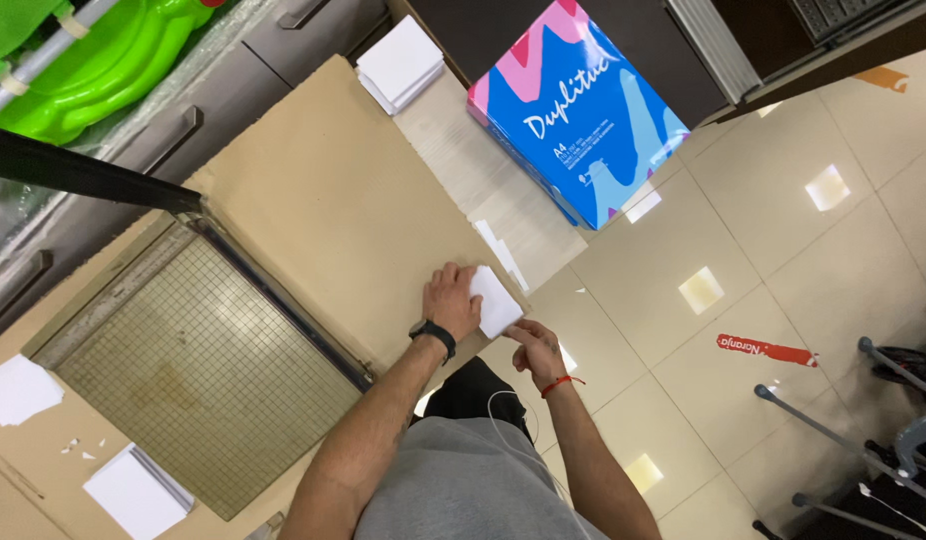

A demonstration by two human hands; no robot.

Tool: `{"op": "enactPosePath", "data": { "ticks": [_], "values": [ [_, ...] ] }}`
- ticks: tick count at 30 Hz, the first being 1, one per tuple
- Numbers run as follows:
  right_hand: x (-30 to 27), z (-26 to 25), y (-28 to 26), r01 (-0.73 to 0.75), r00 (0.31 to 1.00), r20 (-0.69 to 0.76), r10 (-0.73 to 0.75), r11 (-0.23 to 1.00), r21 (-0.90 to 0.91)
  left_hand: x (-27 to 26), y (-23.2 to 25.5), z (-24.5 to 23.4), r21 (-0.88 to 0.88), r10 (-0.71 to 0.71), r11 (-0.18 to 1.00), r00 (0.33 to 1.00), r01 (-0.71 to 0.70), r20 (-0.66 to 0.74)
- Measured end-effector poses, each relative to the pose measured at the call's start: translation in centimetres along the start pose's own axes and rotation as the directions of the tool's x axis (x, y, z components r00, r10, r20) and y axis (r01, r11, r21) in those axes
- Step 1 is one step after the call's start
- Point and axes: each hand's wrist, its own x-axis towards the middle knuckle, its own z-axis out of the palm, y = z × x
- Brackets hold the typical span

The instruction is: The person folds sheets of white paper and cuts them into smaller pieces using a paper cutter. They repeatedly align the paper on the cutting mat, press down the cutter, and stack the cut pieces on the table.

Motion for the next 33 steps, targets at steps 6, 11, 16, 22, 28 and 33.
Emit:
{"op": "enactPosePath", "data": {
  "ticks": [6,11,16,22,28,33],
  "values": [
    [0.4,-6.2,7.1,0.247,0.965,-0.074,-0.251,0.968,-0.048,-3.9,1.1,5.5,-0.296,0.017,0.955,0.99,0.025,0.14],
    [-3.2,-5.5,2.4,0.441,0.897,0.083,-0.434,0.878,-0.183,-7.9,-1.9,1.5,-0.608,-0.068,0.783,0.99,0.131,0.125],
    [-4.5,3.1,-1.6,0.637,0.738,0.407,-0.539,0.756,-0.153,-14.3,-9.7,-1.6,-0.747,-0.181,0.664,0.975,0.025,-0.128],
    [-6.5,21.2,0.6,0.783,0.448,0.75,-0.487,0.619,-0.065,-26.3,-20.7,-1.6,-0.945,-0.596,0.322,0.788,0.059,-0.154],
    [-9.4,36.0,6.9,0.861,0.247,0.921,-0.302,0.504,-0.066,-35.9,-26.8,-1.9,-0.922,-0.752,-0.07,0.628,-0.381,-0.203],
    [-12.3,39.6,9.4,0.813,0.223,0.954,-0.2,0.579,-0.069,-38.2,-30.6,-0.2,-0.872,-0.725,-0.014,0.606,-0.489,-0.328]
  ]
}}
